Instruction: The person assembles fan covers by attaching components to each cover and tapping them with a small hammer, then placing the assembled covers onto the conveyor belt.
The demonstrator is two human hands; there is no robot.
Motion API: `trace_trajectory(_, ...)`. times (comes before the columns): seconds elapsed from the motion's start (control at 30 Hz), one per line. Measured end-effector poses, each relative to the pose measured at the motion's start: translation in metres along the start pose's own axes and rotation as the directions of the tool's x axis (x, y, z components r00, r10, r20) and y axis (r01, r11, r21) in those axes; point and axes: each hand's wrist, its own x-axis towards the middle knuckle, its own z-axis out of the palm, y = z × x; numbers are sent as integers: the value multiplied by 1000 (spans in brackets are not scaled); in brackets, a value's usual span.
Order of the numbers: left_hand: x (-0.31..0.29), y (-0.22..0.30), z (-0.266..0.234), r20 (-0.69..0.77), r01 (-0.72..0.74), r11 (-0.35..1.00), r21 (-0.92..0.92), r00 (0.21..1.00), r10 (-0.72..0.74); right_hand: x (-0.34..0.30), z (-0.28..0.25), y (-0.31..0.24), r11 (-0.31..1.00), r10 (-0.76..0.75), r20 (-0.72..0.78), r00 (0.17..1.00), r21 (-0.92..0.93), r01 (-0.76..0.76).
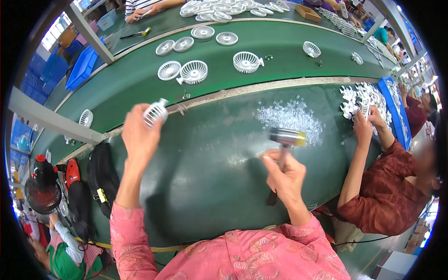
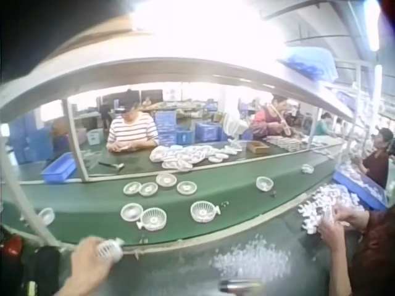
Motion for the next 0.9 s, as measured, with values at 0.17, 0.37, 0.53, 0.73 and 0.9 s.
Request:
trace_trajectory(0.17,54,-30,41,-177,-308,935,176,925,337,-10,-17,-11,903,-360,-145,922,194,383)
trace_trajectory(0.37,88,76,130,99,-657,731,-186,728,679,-10,-18,-10,956,-211,8,978,209,204)
trace_trajectory(0.53,102,142,220,102,-691,723,30,721,685,-8,-14,6,904,-376,-67,924,195,382)
trace_trajectory(0.73,102,154,209,25,-722,690,39,691,722,-8,-11,7,908,-374,-102,922,164,386)
trace_trajectory(0.9,43,163,112,-189,-446,774,-450,894,406,-4,-6,-1,969,-199,-137,970,117,216)
